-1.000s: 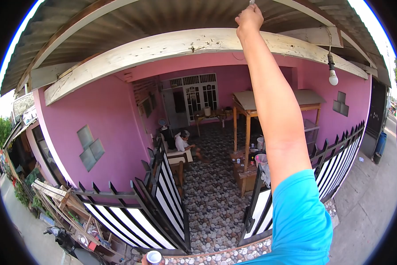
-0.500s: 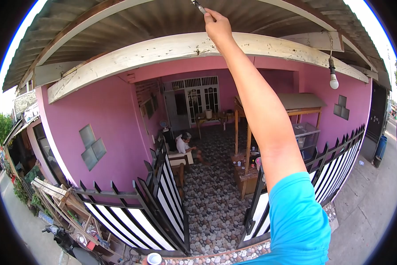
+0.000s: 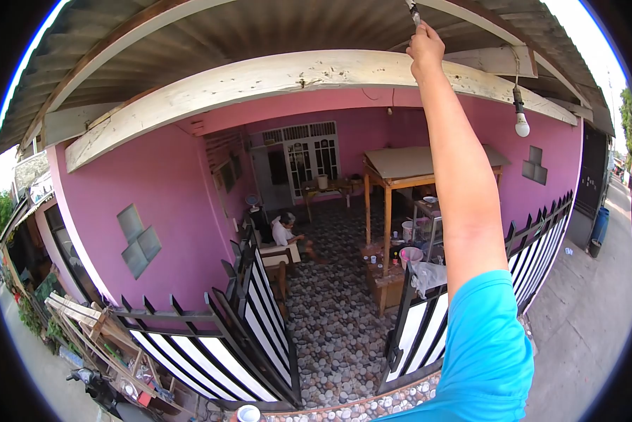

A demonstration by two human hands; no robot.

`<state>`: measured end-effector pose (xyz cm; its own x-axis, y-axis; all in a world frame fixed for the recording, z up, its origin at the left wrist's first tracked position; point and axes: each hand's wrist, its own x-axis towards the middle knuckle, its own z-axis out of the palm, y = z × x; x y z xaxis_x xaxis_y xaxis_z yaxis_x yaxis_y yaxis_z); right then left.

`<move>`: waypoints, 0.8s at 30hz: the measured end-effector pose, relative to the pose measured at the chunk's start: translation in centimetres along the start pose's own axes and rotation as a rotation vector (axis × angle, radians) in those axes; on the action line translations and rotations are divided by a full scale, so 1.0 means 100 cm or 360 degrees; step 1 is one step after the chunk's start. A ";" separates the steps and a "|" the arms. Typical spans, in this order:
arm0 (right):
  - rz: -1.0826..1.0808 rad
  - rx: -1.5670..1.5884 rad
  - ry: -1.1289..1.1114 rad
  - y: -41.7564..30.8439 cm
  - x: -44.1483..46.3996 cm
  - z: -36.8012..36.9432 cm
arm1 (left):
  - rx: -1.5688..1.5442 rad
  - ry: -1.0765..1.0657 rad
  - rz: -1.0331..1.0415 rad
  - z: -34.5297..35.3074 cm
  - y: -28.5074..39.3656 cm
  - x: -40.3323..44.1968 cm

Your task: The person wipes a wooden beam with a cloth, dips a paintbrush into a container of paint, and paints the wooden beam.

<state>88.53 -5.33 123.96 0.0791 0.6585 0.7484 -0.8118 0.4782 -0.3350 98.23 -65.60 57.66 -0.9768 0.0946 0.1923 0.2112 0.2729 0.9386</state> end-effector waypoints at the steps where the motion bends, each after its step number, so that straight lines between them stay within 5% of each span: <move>1: 0.0000 -0.0006 0.0001 0.002 0.006 -0.007 | 0.0015 0.0012 0.0021 0.001 -0.001 0.001; 3: 0.0142 0.0156 0.0249 0.003 0.019 -0.019 | 0.0033 0.0015 0.0015 0.003 -0.004 0.002; 8: 0.0214 0.0398 0.0239 -0.002 0.041 -0.023 | 0.0040 -0.0009 0.0008 0.004 0.003 0.002; 15: 0.0401 0.0769 -0.0093 -0.019 0.008 0.044 | 0.0031 -0.0003 0.0048 0.006 0.007 0.002; 24: 0.0364 0.0383 -0.0735 -0.011 -0.081 0.116 | 0.0002 -0.0015 0.0022 -0.002 0.000 0.000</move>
<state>82.07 -17.92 124.92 -0.3315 0.3817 0.8628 -0.8917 0.1719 -0.4187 98.19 -65.78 57.68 -0.9734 0.1074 0.2024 0.2246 0.2725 0.9356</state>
